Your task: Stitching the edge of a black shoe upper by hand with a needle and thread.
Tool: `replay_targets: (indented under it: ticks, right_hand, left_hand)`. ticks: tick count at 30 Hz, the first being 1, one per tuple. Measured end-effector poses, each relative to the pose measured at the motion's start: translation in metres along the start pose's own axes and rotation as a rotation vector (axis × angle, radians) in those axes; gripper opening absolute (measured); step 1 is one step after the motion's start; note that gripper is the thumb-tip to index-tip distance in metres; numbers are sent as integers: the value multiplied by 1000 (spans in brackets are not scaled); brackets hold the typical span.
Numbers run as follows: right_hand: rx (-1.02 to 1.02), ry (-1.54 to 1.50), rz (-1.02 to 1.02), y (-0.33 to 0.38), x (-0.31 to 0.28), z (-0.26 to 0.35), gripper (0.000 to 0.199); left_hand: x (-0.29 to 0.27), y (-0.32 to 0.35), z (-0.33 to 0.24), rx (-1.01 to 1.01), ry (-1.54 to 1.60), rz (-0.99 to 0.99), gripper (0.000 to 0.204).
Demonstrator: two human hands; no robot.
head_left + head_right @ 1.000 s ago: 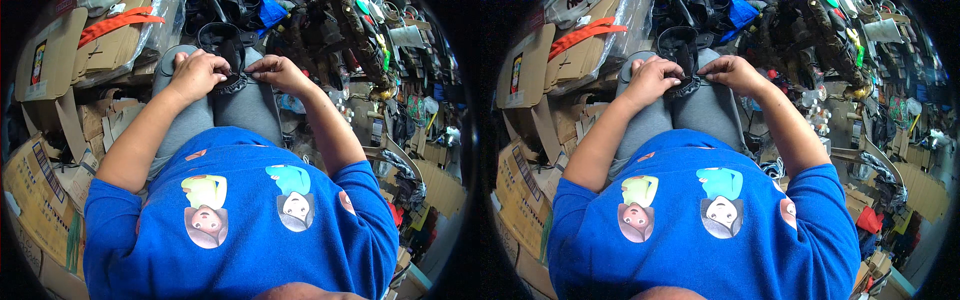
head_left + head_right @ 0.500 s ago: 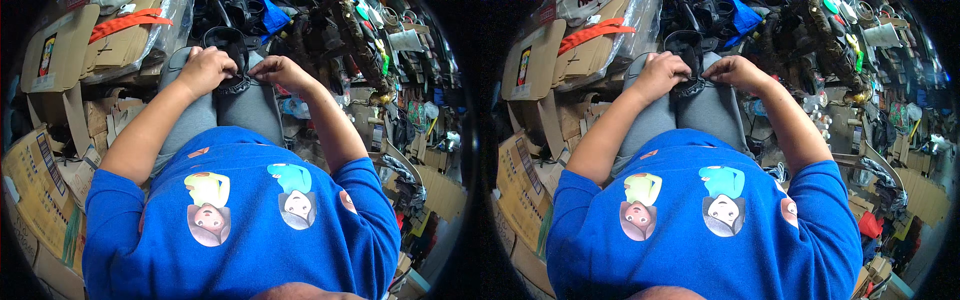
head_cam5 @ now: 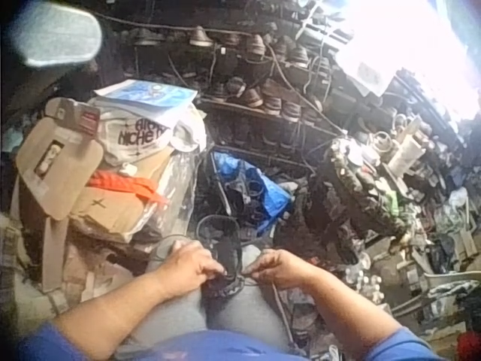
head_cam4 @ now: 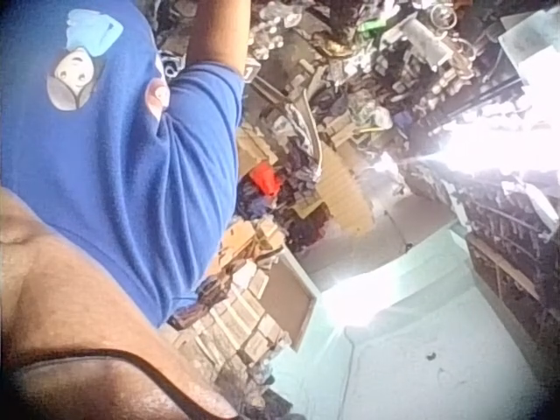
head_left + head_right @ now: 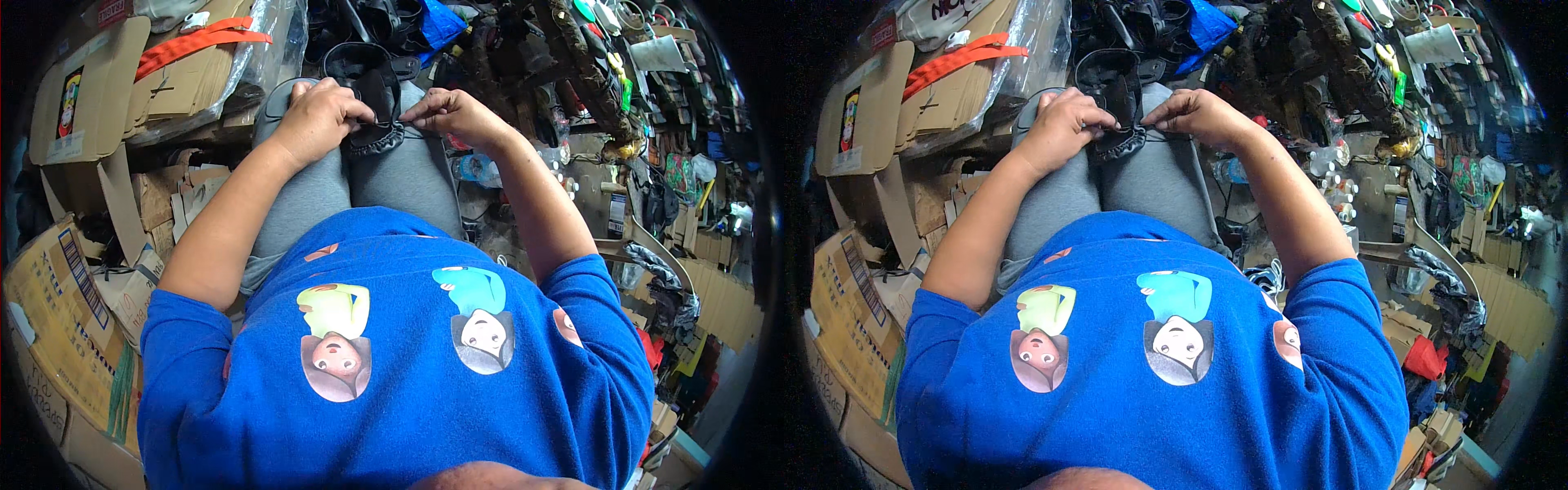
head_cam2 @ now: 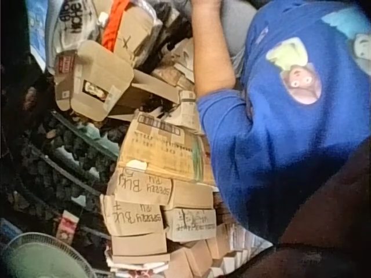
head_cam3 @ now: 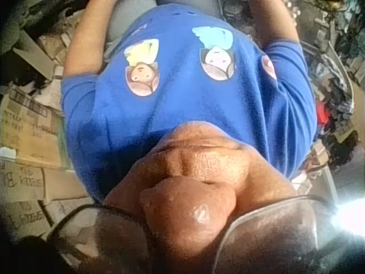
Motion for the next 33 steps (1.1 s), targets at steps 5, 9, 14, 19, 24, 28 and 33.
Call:
replay_targets:
  ticks: [5, 9, 14, 19, 24, 28, 33]
  right_hand:
    - [57, -74, 39, -8, 3, -4, 21]
    - [27, 0, 25, -5, 5, 0, 21]
    - [4, 95, -36, 5, 6, 1, 23]
    - [-19, 99, -92, 6, 6, -2, 22]
    - [73, -252, -122, 6, 12, -15, 21]
    - [124, -333, -108, 5, 15, -16, 23]
    - [103, -336, -109, 3, 15, -16, 23]
  left_hand:
    - [5, -13, 4, -24, -7, 16, 13]
    - [1, -10, -2, 51, -22, -46, 11]
    - [5, 6, -5, -142, 20, 9, 12]
    - [-6, 15, -7, -41, -20, -156, 14]
    - [-2, 9, -5, -181, -14, -69, 15]
    - [7, 4, 1, -341, 67, 20, 14]
    - [19, 0, 4, -419, 157, 62, 17]
Point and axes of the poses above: each hand's wrist, its own y-axis away from the middle knuckle, its own x-axis out of the palm, z = x × y, the point moved 8 cm from there along -y, towards the middle knuckle, and after that the axes turned 3 degrees about -x, right-handed, at the moved point
